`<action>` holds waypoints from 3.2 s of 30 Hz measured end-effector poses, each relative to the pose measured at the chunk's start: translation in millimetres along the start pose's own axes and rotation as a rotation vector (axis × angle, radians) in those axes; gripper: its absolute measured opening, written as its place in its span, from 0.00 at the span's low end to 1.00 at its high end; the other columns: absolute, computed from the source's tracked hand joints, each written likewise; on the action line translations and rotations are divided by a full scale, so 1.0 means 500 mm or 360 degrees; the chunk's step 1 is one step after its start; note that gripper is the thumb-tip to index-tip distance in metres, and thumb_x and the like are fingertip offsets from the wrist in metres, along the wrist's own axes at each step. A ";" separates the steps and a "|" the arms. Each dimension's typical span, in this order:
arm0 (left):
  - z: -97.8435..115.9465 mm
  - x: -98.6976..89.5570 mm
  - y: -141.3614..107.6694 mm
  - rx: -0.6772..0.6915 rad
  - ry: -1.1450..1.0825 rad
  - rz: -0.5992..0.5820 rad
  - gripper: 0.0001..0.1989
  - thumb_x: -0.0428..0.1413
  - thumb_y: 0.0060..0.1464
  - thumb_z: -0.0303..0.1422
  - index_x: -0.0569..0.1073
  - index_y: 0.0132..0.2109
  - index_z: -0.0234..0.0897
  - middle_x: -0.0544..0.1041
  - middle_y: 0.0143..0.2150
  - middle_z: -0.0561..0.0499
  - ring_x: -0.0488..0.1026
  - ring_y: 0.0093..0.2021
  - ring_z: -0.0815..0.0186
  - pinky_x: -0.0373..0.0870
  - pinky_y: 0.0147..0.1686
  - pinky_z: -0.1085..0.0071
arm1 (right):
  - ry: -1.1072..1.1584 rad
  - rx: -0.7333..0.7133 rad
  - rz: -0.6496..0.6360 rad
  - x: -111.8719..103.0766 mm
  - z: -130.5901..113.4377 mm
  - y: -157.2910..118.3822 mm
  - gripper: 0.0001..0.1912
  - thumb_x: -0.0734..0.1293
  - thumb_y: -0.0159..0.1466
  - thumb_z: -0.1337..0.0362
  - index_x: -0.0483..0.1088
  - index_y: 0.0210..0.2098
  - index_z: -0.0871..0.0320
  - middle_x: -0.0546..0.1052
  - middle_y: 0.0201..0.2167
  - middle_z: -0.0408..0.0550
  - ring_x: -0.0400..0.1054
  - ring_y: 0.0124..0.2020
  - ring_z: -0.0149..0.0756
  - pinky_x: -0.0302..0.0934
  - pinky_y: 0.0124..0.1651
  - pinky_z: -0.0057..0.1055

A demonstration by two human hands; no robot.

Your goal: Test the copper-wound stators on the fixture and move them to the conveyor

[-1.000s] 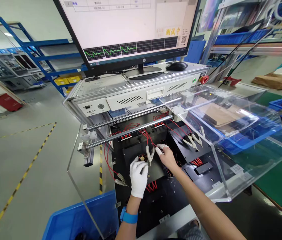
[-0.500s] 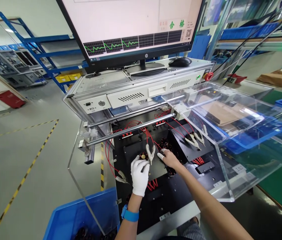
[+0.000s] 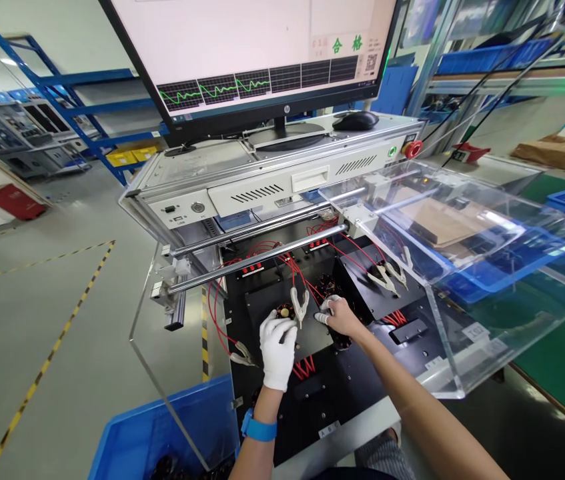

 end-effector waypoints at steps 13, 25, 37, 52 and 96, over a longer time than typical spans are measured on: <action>0.004 -0.003 0.002 0.0027 -0.0026 0.0020 0.06 0.53 0.52 0.30 0.76 0.34 0.39 0.75 0.35 0.49 0.66 0.50 0.58 0.64 0.50 0.56 | 0.0962 0.0267 0.0077 -0.009 -0.034 0.024 0.12 0.65 0.52 0.54 0.64 0.28 0.57 0.65 0.22 0.40 0.62 0.26 0.31 0.61 0.33 0.31; 0.003 -0.003 0.001 0.0037 -0.0019 0.0000 0.06 0.53 0.52 0.29 0.75 0.35 0.40 0.75 0.35 0.49 0.65 0.51 0.58 0.64 0.50 0.56 | 0.1731 0.0511 0.0454 0.011 -0.111 0.087 0.19 0.59 0.56 0.62 0.56 0.47 0.53 0.67 0.35 0.44 0.64 0.30 0.30 0.65 0.31 0.28; -0.027 -0.075 -0.076 -0.0082 0.0258 0.0181 0.09 0.51 0.53 0.30 0.74 0.41 0.43 0.75 0.42 0.49 0.65 0.53 0.58 0.56 0.56 0.54 | 0.1365 0.0420 0.0511 0.014 -0.084 0.071 0.29 0.62 0.55 0.55 0.55 0.54 0.56 0.70 0.42 0.50 0.68 0.40 0.37 0.66 0.40 0.33; -0.025 -0.090 -0.060 -0.1067 -0.1232 0.0315 0.13 0.52 0.52 0.39 0.66 0.45 0.40 0.65 0.55 0.43 0.70 0.49 0.58 0.69 0.47 0.60 | -0.0102 -0.0808 0.0339 -0.009 -0.182 -0.018 0.14 0.60 0.60 0.70 0.74 0.39 0.53 0.69 0.49 0.49 0.58 0.53 0.42 0.54 0.56 0.44; 0.037 -0.007 0.054 -0.0192 0.0657 -0.0304 0.35 0.59 0.40 0.29 0.58 0.57 0.34 0.71 0.50 0.42 0.60 0.57 0.53 0.40 0.60 0.48 | -0.1183 -0.0933 -0.0117 -0.040 -0.245 0.043 0.08 0.62 0.56 0.67 0.74 0.28 0.60 0.74 0.40 0.53 0.63 0.47 0.41 0.52 0.51 0.37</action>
Point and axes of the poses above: each hand's wrist, its own y-axis towards the middle knuckle, its own x-axis out of the palm, z = x × y, the point moved 1 cm from there along y, towards the middle knuckle
